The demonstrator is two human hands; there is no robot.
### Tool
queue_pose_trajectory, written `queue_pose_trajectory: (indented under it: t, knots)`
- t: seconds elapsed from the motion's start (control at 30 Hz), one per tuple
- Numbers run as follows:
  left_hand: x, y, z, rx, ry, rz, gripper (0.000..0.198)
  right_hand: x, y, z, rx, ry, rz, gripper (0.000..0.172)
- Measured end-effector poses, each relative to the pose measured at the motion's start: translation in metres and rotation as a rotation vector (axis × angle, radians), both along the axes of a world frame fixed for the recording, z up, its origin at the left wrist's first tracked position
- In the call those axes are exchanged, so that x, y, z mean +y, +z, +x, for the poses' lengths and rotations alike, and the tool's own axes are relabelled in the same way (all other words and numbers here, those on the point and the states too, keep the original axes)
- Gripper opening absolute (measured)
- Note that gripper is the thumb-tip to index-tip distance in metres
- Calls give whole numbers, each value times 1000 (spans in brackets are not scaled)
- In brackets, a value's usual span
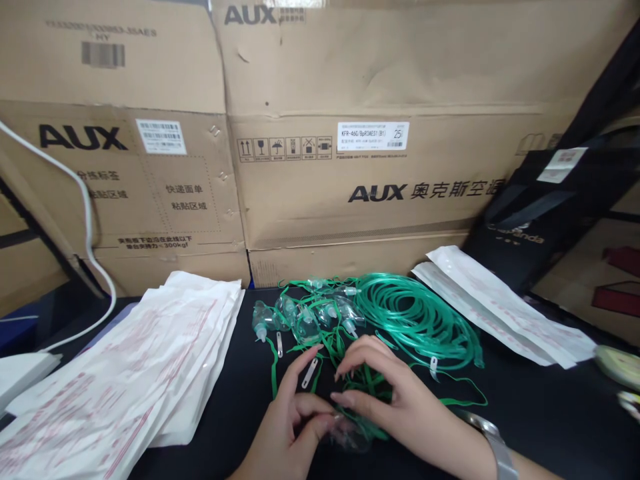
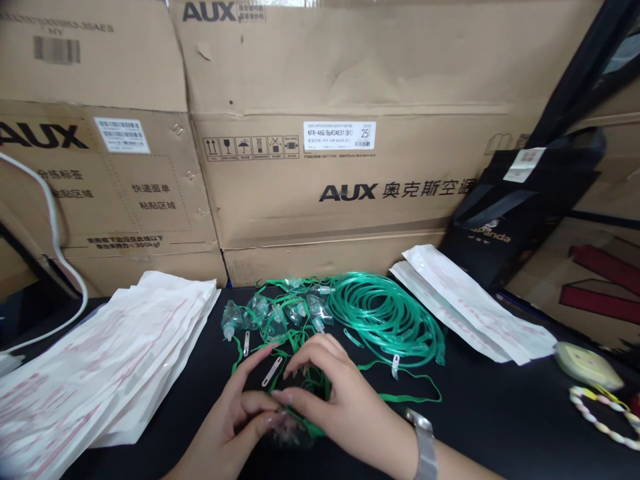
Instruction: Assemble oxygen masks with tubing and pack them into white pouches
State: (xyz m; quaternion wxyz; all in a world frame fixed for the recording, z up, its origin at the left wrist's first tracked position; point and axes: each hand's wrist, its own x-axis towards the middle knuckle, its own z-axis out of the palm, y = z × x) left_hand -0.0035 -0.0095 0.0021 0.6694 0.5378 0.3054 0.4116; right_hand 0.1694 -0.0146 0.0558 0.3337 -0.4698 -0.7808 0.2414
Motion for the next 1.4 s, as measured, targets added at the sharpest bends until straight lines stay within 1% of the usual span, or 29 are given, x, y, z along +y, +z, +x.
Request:
queue_pose_trajectory:
  t: [0.07,0.13,0.17,0.23,0.33,0.43,0.57,0.73,0.83,0.97,1.03,1.1,1.17,1.23,1.27,1.33,1.4]
  knots:
    - [-1,0,1,-5,-5,-14,79,4,-1,-1,22,-20,-145,17]
    - [0,-1,1,-16,-16,-25,84,5,-2,-3,22,0,-278,22]
    - [0,-2,2,-27,-23,-31,88,4,-2,-4,30,13,-319,22]
    - [0,-5,2,-51,-35,-38,93,2,-2,-6,64,19,-347,17]
    - [1,-8,2,-69,-46,-41,97,-2,-1,-7,97,8,-332,14]
    - [1,-5,3,-70,-53,-60,95,-4,-2,-7,88,-12,-306,15]
    - [1,0,4,-30,-73,-67,84,-7,-5,-10,106,-80,-232,19]
    - [-2,-2,4,46,-64,20,67,-5,-11,-11,180,-111,-174,20]
    - [-4,-3,4,88,-47,52,62,1,-13,-5,263,-195,-113,24]
    - [-3,1,4,85,-40,45,58,14,-10,9,391,-362,-55,29]
    - [0,4,3,56,-31,2,54,21,-7,16,421,-362,-116,30]
    - [4,8,0,35,19,-25,47,28,-4,21,442,-294,-211,32]
    - [7,12,-3,23,125,-23,44,33,-2,23,478,-254,-258,34]
    - [8,15,-6,9,235,-17,45,35,0,25,488,-268,-282,36]
    - [8,16,-7,1,276,-14,47,34,0,25,460,-263,-329,39]
    - [7,16,-7,-17,319,-8,48,32,0,24,368,-191,-517,54]
    - [5,15,-6,-45,320,-12,45,28,0,20,317,-84,-710,65]
